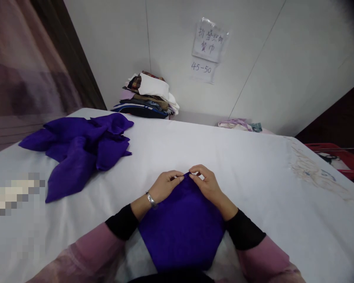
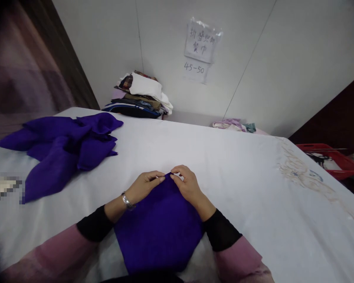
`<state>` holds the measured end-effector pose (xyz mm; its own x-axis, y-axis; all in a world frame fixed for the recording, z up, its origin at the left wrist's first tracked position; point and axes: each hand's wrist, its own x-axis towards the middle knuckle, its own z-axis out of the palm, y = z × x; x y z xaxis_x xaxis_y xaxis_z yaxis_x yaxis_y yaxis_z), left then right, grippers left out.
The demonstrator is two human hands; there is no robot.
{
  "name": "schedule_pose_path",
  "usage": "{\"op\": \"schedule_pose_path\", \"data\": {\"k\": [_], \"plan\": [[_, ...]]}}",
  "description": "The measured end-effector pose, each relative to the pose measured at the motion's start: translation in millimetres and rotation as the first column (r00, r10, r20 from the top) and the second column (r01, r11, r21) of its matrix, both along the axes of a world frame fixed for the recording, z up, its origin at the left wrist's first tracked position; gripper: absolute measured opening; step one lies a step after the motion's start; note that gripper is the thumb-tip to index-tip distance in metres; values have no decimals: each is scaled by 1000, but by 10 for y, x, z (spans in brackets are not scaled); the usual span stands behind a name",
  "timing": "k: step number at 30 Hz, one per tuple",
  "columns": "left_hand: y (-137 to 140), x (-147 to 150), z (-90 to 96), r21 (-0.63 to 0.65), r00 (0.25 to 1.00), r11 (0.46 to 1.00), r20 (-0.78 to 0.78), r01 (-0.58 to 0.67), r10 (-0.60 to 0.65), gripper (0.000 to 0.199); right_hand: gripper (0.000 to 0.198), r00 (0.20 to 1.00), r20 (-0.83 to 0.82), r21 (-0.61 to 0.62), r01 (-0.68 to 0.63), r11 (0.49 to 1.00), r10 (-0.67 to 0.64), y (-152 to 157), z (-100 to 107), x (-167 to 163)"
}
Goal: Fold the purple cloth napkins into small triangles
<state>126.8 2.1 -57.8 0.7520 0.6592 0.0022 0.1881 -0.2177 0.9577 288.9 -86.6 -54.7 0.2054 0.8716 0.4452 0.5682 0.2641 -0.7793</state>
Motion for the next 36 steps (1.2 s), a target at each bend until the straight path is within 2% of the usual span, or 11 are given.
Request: {"op": "schedule_pose_path", "data": {"k": [4,9,13,16,24,29,33,36], "plan": [[-5,-7,16,-2,1000,1000,-6,3,-3,27,13,1000,-20,-28,3,1000,-3,-3,6,-3],[26,-17,11,-65,998,997,-41,-43,40,27,14,999,-9,5,32,999,-31,-34,65,89],[42,-18,-18,-82,999,996,-43,-31,28,27,4,995,92,-100,-40,994,49,-60,51,176],[41,-19,-21,-77,998,997,-58,-26,22,28,7,987,135,-160,-62,985,84,-57,3,181],[37,-18,-6,-30,999,999,-53,-13,12,27,8,987,142,-120,-54,991,71,-34,-25,100],[34,-16,-13,-49,999,999,-45,-17,14,26,17,990,128,-107,-40,994,54,-32,-48,95],[34,-16,-12,-29,999,999,-45,-17,16,26,8,989,131,-110,-59,992,73,-29,-58,89],[37,-19,-11,-49,998,999,-55,-21,18,26,8,991,124,-86,-30,996,40,-30,-58,85]]}}
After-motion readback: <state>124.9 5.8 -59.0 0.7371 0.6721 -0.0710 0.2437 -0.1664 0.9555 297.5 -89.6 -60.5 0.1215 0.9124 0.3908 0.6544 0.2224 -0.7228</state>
